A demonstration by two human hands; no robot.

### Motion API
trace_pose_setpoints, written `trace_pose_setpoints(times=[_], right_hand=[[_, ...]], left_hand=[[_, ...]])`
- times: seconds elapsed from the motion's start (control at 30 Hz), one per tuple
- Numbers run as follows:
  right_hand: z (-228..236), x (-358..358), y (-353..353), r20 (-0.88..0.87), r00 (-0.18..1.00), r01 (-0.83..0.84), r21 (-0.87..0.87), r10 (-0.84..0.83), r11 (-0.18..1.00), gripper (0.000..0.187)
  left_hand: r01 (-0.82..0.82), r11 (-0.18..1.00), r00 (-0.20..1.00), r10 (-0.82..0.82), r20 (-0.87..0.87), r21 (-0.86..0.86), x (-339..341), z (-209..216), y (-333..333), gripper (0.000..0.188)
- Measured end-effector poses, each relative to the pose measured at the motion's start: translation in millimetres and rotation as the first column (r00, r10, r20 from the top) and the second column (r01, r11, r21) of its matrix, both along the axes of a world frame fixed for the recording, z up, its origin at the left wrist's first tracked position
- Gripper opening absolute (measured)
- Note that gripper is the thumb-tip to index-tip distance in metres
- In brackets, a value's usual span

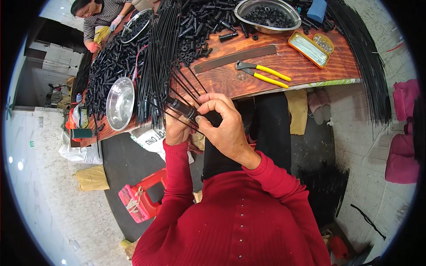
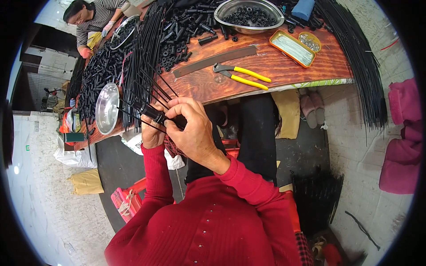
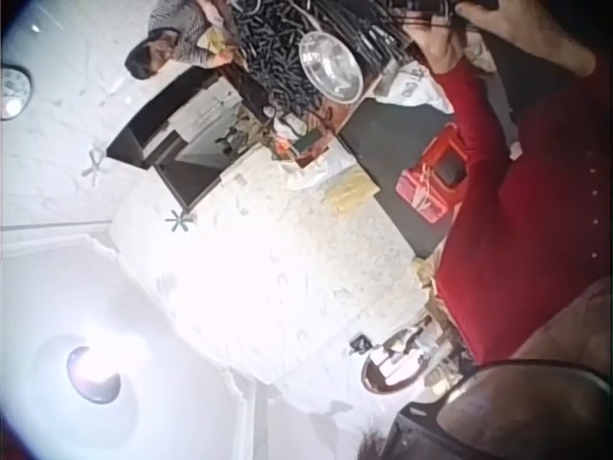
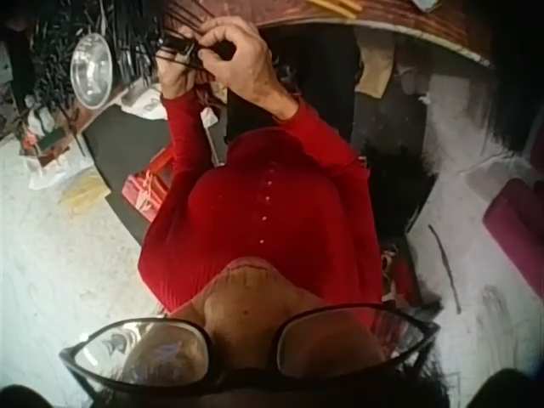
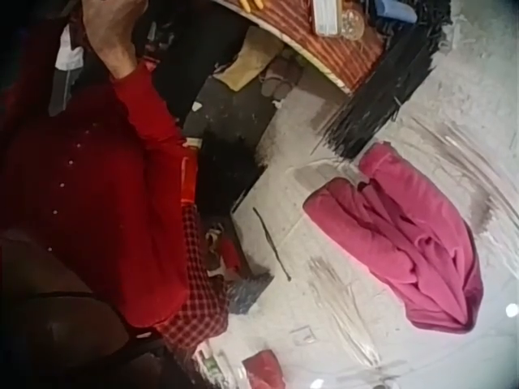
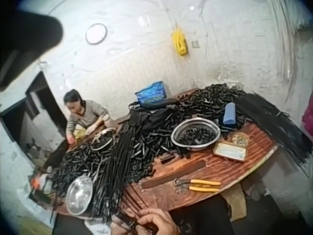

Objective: Cutting and assembling bundles of black wires using pliers at a workbench.

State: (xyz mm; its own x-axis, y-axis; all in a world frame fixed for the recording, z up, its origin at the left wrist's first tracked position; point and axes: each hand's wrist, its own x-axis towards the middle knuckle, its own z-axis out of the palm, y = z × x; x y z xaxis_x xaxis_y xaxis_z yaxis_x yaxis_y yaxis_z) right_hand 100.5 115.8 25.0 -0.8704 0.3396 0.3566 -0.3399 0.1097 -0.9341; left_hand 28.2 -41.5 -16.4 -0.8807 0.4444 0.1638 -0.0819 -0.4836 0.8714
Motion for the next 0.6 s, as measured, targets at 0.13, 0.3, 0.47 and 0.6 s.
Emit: trace_pose_setpoints(times=[0.13,0.3,0.47,0.6], right_hand=[[-2.3,-1.5,1.5,0.012,1.000,-0.023,-0.022,0.024,0.999,0.017],[-4.7,-3.4,6.2,0.015,0.993,-0.113,-0.106,0.116,0.988,0.016],[-2.7,-7.1,13.0,0.030,0.981,-0.182,-0.169,0.189,0.969,0.014],[-5.4,-13.0,17.0,0.002,0.966,-0.258,-0.117,0.260,0.959,0.013]], left_hand=[[0.003,1.000,0.999,-0.003,-0.035,0.011,0.9,4.4,4.3,0.038],[0.014,1.000,0.999,-0.015,-0.031,-0.012,0.0,5.1,3.7,0.036],[0.029,0.999,0.999,-0.030,-0.028,-0.042,-1.9,5.9,3.4,0.035],[0.087,0.995,0.995,-0.089,-0.048,-0.042,-4.3,6.2,3.7,0.034]])
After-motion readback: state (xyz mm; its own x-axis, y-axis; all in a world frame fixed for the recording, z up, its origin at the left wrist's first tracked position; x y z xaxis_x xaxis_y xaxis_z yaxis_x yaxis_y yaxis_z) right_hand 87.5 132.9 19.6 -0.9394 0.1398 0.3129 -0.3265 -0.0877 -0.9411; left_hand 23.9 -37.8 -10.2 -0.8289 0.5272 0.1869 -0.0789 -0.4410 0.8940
